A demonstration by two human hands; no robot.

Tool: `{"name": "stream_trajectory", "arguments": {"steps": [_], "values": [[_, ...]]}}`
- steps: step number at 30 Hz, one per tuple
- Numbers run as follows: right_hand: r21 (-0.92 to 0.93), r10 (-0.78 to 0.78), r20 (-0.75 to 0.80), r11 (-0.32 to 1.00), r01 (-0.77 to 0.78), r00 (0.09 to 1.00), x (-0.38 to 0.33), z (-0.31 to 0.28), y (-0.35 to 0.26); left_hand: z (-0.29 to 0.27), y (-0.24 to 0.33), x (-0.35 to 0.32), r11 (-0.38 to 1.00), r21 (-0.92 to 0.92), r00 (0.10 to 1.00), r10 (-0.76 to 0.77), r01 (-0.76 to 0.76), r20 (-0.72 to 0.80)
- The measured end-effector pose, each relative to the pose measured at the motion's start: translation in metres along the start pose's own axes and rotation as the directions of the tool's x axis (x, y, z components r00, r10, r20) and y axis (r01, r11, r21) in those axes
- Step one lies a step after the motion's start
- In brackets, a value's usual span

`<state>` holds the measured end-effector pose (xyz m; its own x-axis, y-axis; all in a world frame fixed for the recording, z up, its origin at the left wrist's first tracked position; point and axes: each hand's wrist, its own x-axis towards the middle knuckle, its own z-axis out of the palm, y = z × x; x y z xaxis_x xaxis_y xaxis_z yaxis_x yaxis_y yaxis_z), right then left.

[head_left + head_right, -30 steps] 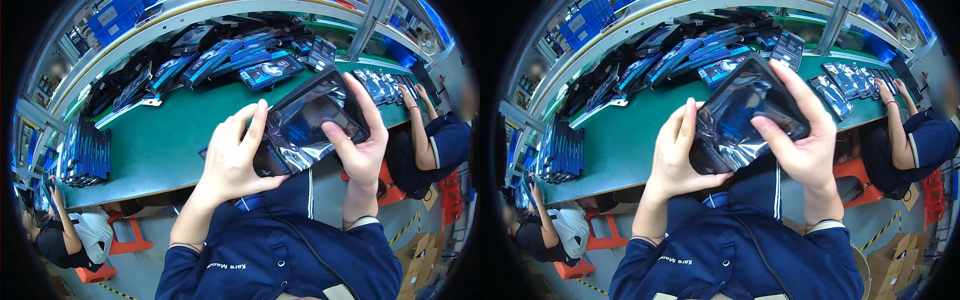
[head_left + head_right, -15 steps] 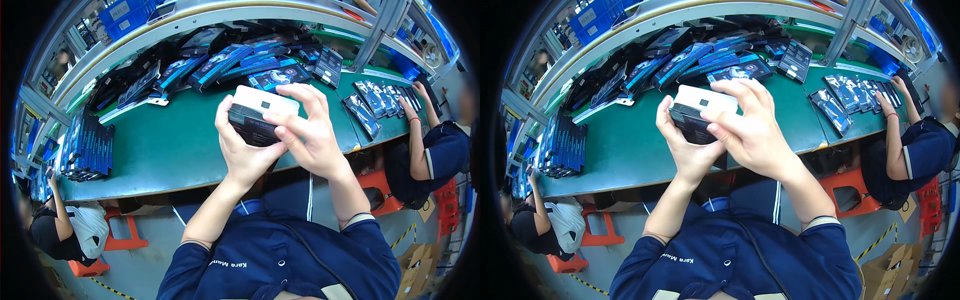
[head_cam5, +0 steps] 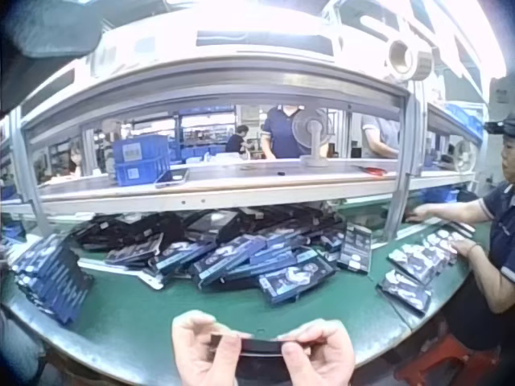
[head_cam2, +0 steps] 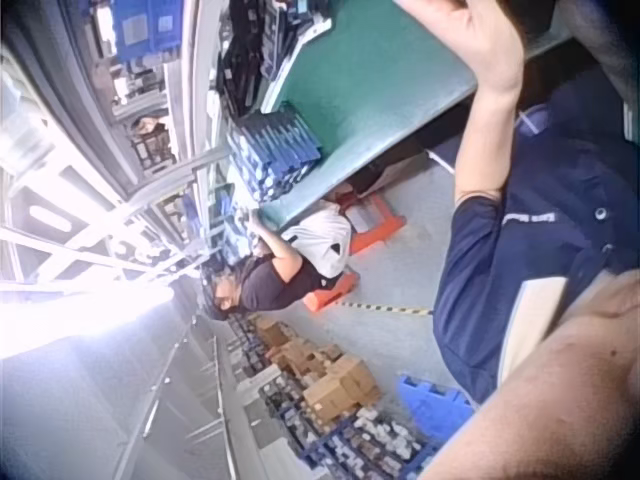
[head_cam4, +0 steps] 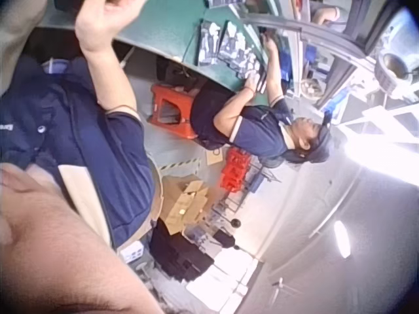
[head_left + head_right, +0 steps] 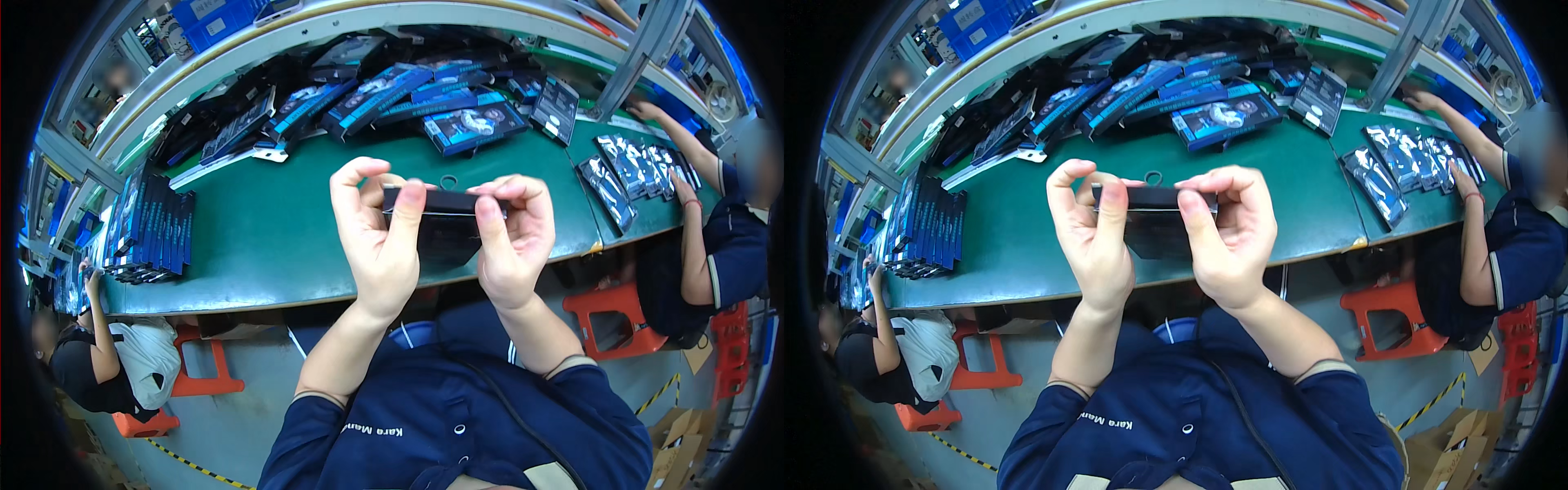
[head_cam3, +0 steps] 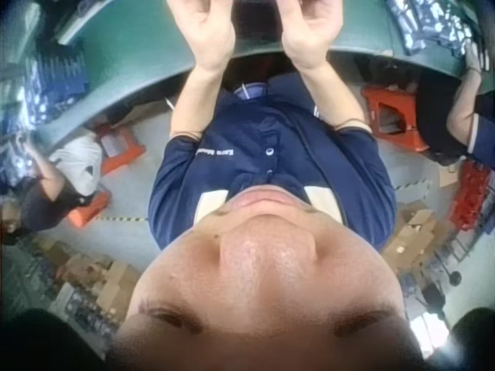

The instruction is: The recorder is packing individual product components into retail boxes and stacking them.

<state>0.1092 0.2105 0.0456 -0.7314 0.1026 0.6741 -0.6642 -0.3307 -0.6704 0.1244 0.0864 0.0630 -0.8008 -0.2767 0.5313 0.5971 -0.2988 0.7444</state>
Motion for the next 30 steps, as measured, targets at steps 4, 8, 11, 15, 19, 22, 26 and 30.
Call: {"name": "stream_trajectory", "arguments": {"steps": [4, 8, 11, 15, 19, 22, 26, 30], "values": [[-0.028, -0.114, 0.019, 0.993, 0.114, 0.993, 0.003, -0.003, 0.017, -0.005, -0.014, 0.000, 0.986, -0.007, 0.986, 0.166, -0.166, -0.033], [-0.140, -0.154, 0.210, 0.973, 0.185, 0.965, -0.023, -0.025, 0.042, -0.034, -0.031, 0.004, 0.979, -0.109, 0.953, 0.192, -0.170, 0.236], [0.296, 0.360, 0.023, 0.888, -0.351, 0.933, -0.001, -0.001, 0.026, -0.045, -0.020, -0.017, 0.924, 0.043, 0.806, -0.353, 0.379, 0.475], [-0.608, 0.072, 0.208, 0.791, 0.071, 0.976, 0.023, 0.004, 0.063, -0.058, -0.017, -0.038, 0.875, 0.448, 0.902, -0.331, 0.183, 0.279], [-0.862, 0.100, 0.487, -0.103, 0.496, 0.868, 0.092, -0.082, 0.092, -0.074, 0.024, -0.016, -0.124, 0.989, 0.960, -0.255, 0.083, -0.112], [-0.777, 0.075, 0.613, -0.123, 0.617, 0.786, 0.088, -0.106, 0.102, -0.107, 0.011, -0.013, -0.358, 0.910, 0.870, -0.359, 0.207, -0.339], [-0.681, 0.113, 0.724, 0.275, 0.679, 0.680, 0.024, -0.076, 0.044, -0.046, -0.007, -0.025, -0.076, 0.939, 0.919, -0.246, -0.336, 0.309], [-0.826, -0.025, 0.483, 0.320, 0.464, 0.876, 0.033, -0.134, 0.010, -0.016, -0.015, -0.050, 0.100, 0.779, 0.658, -0.476, -0.619, 0.583]]}}
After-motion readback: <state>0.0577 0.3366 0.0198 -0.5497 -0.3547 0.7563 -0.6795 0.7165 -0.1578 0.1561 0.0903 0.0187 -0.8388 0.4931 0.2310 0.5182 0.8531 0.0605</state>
